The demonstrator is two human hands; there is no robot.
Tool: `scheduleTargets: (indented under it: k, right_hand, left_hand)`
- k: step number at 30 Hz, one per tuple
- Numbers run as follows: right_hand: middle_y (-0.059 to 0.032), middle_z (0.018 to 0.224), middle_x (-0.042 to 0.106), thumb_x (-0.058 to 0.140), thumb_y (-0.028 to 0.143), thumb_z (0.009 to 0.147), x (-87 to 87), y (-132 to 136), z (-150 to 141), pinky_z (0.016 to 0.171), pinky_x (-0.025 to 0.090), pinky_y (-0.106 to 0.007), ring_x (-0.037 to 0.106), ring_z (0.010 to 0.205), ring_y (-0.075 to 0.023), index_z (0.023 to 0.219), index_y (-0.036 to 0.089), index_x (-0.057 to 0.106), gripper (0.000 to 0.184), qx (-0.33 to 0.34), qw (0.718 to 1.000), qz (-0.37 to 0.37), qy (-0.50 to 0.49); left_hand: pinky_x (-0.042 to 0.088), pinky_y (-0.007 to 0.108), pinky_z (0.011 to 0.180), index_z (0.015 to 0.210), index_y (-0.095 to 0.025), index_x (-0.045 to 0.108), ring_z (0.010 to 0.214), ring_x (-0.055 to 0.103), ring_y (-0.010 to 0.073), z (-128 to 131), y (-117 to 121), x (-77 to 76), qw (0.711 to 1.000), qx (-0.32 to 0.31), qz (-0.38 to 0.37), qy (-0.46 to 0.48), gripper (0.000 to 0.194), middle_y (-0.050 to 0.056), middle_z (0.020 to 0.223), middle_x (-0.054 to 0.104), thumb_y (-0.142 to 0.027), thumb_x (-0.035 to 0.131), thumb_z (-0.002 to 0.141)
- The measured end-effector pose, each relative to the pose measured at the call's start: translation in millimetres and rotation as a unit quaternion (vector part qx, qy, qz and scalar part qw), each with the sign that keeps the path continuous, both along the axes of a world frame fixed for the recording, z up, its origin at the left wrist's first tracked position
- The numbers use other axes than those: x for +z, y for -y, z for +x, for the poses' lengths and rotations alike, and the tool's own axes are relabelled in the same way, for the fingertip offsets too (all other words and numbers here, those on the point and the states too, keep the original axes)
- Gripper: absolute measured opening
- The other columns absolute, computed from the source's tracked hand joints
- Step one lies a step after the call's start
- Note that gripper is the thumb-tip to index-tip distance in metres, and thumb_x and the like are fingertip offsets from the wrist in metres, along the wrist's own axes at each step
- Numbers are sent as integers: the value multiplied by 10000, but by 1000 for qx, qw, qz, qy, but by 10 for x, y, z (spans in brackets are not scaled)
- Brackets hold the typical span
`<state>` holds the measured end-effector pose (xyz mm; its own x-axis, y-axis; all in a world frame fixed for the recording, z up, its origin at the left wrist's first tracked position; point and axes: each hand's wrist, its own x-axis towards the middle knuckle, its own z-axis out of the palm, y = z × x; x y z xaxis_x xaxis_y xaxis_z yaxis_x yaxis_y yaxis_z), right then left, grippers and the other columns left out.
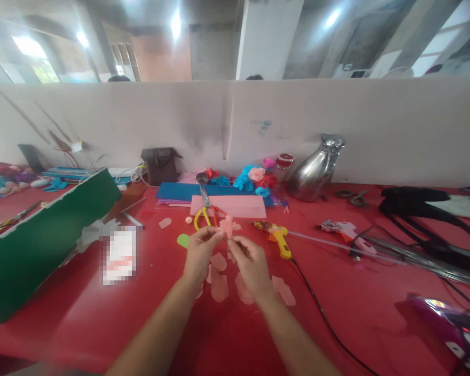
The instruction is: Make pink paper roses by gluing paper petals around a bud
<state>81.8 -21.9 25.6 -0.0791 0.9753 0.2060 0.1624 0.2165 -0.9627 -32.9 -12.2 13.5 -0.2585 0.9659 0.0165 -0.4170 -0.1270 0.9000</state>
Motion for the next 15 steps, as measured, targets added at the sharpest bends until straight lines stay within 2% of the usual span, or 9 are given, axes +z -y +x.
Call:
scheduleTargets:
  k: [4, 10, 15]
  right_hand:
    - [9, 572, 534, 535, 378, 805, -17, 6, -3, 490, 370, -232, 466, 519, -127, 777, 167, 641, 238, -8, 1000, 5, 9]
    - [9, 576, 541, 524, 385, 816, -15, 8, 16, 496, 375, -236, 467, 519, -129, 764, 169, 631, 247, -22, 999, 22, 24]
    - [-2, 604, 581, 516, 381, 829, -24, 8, 17, 510, 394, -238, 501, 535, -138, 798, 170, 641, 247, -28, 998, 31, 39]
  left_hand:
    - [434, 245, 700, 662, -157, 667, 658, 561, 112, -10, 15, 24, 1000, 18, -1, -17, 138, 2, 661, 640, -282, 724, 644]
    - [439, 275, 784, 778, -171, 703, 800, 589, 153, 13, 69, 37, 996, 35, 45, -65, 130, 35, 794, 668, -252, 703, 676]
    - [430, 243, 687, 705, -175, 628, 688, 545, 122, 86, 97, 29, 989, 89, 54, -101, 109, 1, 702, 614, -252, 699, 673]
